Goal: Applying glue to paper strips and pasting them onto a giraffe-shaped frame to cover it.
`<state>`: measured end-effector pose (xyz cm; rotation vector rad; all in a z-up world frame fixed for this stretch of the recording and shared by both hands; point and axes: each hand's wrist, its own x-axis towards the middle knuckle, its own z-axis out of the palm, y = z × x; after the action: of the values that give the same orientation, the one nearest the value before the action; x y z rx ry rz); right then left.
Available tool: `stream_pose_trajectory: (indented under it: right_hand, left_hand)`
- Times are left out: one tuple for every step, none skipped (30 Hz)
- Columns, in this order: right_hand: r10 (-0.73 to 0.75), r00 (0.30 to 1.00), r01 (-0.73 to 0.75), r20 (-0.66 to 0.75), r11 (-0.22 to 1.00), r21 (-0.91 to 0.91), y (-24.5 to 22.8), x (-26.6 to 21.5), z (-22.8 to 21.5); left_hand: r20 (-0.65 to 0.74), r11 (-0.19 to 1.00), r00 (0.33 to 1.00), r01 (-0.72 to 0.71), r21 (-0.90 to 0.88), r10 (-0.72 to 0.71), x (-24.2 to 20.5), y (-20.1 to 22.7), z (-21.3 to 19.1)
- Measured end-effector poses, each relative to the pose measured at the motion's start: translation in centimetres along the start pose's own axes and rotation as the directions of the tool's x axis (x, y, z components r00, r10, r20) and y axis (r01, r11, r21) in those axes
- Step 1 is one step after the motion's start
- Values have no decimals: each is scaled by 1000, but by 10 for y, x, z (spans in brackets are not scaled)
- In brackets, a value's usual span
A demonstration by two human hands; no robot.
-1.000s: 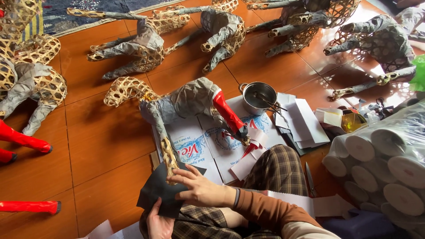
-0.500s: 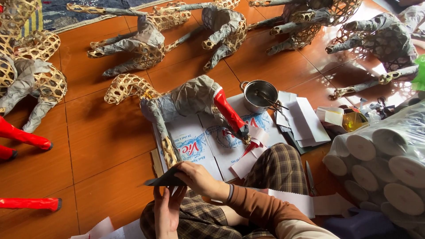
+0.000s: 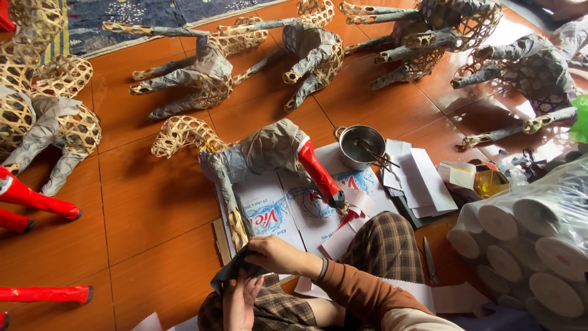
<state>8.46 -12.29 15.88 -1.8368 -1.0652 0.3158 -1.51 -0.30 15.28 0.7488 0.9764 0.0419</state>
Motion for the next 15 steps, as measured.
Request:
stream_pose_trajectory:
  right_hand:
    - [0,1000,0,-2,1000,0,-6,1,-5]
    - [-21,1000,20,18,999,35,-11,1,-10]
    - [-43,998,40,35,997,70,-17,2,-16]
    - [-42,999,40,32,997,70,-16,0,-15]
    - [-56,998,53,37,994,99,-15,-1,-14]
    - [-71,997,65,41,990,129,-15,-3,-12]
    - [-71,997,66,38,990,127,-18,-4,-15]
    - [-116,992,111,40,987,113,-22,-5,-17]
    - [-161,986,156,44,983,99,-25,-6,-19]
    - [-161,986,157,41,983,99,-27,-6,-22]
    - [-214,973,208,84,976,71,-29,-6,-25]
    - [-263,956,259,129,965,45,-31,-7,-28]
    - [-261,957,258,128,965,45,-26,-8,-25]
    - [-284,946,284,159,959,21,-22,-10,-23]
    - [-305,933,311,191,950,-2,-17,-11,-20]
  left_hand:
    - [1,1000,1000,0,2,0,10,-4,-7]
    - [1,999,999,35,23,-35,19,-9,-14]
    - [1,997,998,70,45,-70,29,-13,-21]
    - [2,996,998,69,48,-70,30,-15,-23]
    - [22,998,998,66,15,-66,31,-16,-26]
    - [42,998,997,64,-18,-63,32,-18,-30]
    - [44,998,997,63,-16,-62,38,-25,-37]
    - [48,996,998,47,-82,-43,43,-32,-44]
    - [49,989,998,32,-148,-24,49,-38,-52]
    - [51,989,998,31,-145,-24,38,-27,-43]
    - [105,977,989,119,-178,-101,27,-17,-35]
    - [164,957,971,205,-205,-173,17,-7,-26]
    - [164,957,971,207,-204,-175,45,-19,-49]
    - [614,943,788,238,-235,-46,73,-30,-71]
    - [911,931,404,297,-212,79,101,-42,-94]
